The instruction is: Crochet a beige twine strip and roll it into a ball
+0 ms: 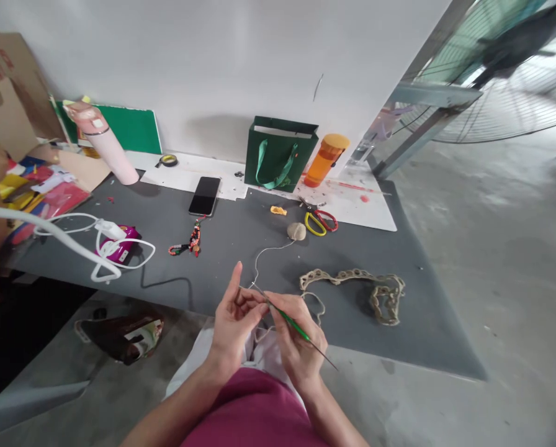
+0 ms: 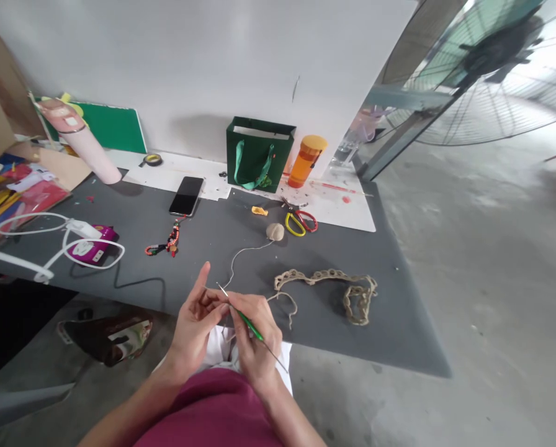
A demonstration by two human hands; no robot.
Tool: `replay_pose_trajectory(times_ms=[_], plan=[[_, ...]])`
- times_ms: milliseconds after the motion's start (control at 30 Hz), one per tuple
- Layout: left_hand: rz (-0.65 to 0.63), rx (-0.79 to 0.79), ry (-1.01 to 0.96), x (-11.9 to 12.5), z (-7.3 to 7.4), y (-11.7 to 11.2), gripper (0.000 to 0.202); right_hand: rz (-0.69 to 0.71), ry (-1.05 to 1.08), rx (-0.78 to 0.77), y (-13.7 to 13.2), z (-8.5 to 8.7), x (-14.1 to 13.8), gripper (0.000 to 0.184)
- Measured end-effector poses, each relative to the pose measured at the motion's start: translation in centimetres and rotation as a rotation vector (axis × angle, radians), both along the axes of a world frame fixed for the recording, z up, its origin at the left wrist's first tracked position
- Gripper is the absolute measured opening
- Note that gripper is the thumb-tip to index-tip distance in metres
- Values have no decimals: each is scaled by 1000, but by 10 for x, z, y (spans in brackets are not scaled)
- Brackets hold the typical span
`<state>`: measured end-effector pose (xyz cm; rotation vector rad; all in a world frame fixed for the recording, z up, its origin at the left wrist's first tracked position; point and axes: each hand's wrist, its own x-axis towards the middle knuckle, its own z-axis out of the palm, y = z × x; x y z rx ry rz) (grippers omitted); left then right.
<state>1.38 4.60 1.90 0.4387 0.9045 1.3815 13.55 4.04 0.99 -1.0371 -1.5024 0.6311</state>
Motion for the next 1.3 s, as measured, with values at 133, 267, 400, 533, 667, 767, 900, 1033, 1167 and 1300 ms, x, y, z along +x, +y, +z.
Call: replay_pose_trajectory(times_ms=[133, 267, 400, 533, 667, 767, 900, 1033, 1167, 1300], plan=[[-104, -43, -104, -1, 4, 1, 96, -7, 82, 13, -3, -2, -2, 30], [-164, -58, -126, -7, 7, 2, 97, 45, 203, -62, -1, 2, -4, 22], [-186, -62, -112, -11, 8, 2, 104, 179, 268, -128, 5, 12, 5, 16], [-151, -55, -92, -10, 9, 1, 117, 203, 45, -43, 7, 19, 14, 22], [-95, -106, -164, -6, 7, -2, 115, 46, -126, 117, 1, 12, 7, 35], [-152, -179, -238, -6, 4, -3, 105, -32, 50, -13, -5, 4, -3, 23], [-203, -219, -238, -10, 3, -3, 94, -99, 241, -185, -8, 1, -8, 14], [-211, -199, -214, -14, 5, -1, 95, -148, 124, -190, -10, 3, 1, 19], [-236, -175, -209, -16, 4, 0, 92, -153, 48, -173, -11, 2, 10, 15], [-258, -160, -227, -19, 2, 0, 80, -114, 147, -222, -9, 4, 11, 16]])
